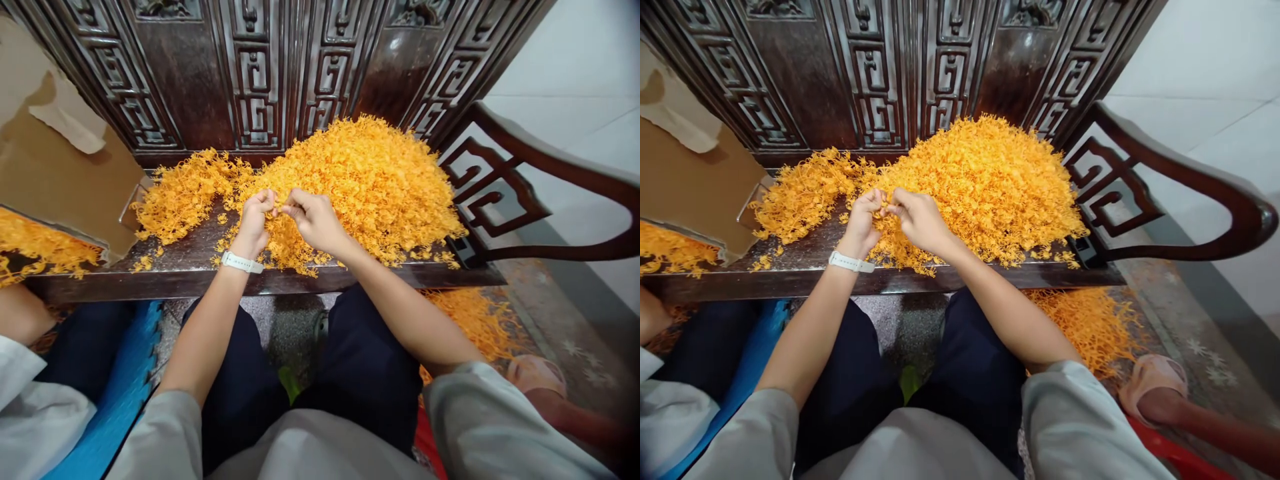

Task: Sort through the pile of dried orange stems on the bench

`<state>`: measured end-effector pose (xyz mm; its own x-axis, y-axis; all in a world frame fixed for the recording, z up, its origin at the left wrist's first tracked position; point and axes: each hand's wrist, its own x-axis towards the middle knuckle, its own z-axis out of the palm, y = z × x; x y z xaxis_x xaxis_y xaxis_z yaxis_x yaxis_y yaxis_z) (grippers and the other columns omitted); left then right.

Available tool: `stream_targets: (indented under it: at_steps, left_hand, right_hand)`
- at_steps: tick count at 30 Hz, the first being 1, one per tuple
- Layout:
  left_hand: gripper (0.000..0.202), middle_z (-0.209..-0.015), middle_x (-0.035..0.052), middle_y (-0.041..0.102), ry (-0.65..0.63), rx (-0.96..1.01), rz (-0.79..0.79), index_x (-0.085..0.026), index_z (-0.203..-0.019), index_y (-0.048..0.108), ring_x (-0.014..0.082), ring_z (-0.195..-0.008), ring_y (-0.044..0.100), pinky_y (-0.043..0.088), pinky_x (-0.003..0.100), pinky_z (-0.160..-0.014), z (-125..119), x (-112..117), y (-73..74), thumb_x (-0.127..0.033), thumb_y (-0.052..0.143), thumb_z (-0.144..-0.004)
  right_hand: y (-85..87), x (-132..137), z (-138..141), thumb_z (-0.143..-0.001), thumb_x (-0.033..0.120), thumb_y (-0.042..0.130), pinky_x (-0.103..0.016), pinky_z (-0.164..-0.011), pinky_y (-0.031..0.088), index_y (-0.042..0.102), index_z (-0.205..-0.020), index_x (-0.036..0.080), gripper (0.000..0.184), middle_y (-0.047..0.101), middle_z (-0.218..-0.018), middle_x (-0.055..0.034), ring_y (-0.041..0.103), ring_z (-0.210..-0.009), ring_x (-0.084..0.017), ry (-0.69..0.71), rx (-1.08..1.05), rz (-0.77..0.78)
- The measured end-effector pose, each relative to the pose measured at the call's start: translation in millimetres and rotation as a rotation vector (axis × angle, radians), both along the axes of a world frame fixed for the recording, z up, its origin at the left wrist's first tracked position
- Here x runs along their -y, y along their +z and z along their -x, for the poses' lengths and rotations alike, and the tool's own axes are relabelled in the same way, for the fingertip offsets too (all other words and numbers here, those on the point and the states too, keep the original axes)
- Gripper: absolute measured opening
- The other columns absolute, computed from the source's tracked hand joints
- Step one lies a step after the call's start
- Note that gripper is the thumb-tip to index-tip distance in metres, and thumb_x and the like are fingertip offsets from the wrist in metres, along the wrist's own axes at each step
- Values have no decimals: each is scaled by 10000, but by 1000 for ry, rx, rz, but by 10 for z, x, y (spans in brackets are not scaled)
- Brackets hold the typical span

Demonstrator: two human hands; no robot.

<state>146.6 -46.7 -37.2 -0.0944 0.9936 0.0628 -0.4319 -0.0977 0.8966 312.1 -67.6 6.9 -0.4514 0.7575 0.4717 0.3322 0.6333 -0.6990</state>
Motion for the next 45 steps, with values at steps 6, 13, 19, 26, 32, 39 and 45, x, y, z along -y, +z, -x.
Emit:
stream_targets:
  at_steps: [6,13,19,26,32,39,45]
  left_hand:
    - [339,-667,-6,549,319,155,147,-245,-776,568,154,-675,559,498,307,-726,680,-301,-87,-467,739,-968]
    - [408,-1117,93,754,106,15,86,-248,-1061,664,181,-853,703,538,299,-715,544,-50,66,-626,730,-923]
    - [292,-1091,87,706,-98,-62,-1,-253,-981,630,279,-1132,696,547,362,-823,31,72,32,-488,792,-919]
    - [197,-957,45,667,-85,-27,-6,-244,-904,606,175,-878,662,526,297,-732,-128,147,33,-381,700,-1009]
    - [288,-751,-22,555,98,109,26,-213,-748,477,70,-600,525,493,205,-653,63,-49,-55,-126,612,-987]
    - [240,-881,43,725,65,118,117,-225,-795,536,168,-995,735,575,286,-875,199,-52,-27,-250,546,-1033]
    - [391,-998,102,757,-170,169,129,-232,-881,667,223,-1127,715,574,399,-981,263,118,253,-226,335,-1087]
  right_hand:
    - [335,533,37,-1072,400,569,-343,-769,474,655,-937,225,237,655,-857,-23,596,-783,-160,292,-182,26]
    - [-64,-287,-271,-927,665,699,-415,-848,545,559,-1416,282,636,655,-1222,-110,613,-1046,-243,-279,-255,50]
    - [-70,-213,-202,-970,515,685,-368,-775,480,675,-1034,210,311,658,-885,-44,577,-802,-187,-196,-120,54]
    - [-22,-102,-72,-1013,323,611,-377,-810,415,580,-866,218,182,631,-860,-48,530,-819,-200,-148,33,-7]
    - [76,85,-21,-960,162,552,-364,-803,414,489,-808,223,175,592,-860,-38,519,-823,-189,207,20,7]
    - [162,17,-162,-1007,320,591,-325,-703,368,478,-815,225,242,477,-770,14,431,-726,-150,373,-92,177]
    - [0,-150,-192,-913,85,550,-368,-773,349,420,-751,227,252,493,-798,-25,450,-784,-191,246,256,60]
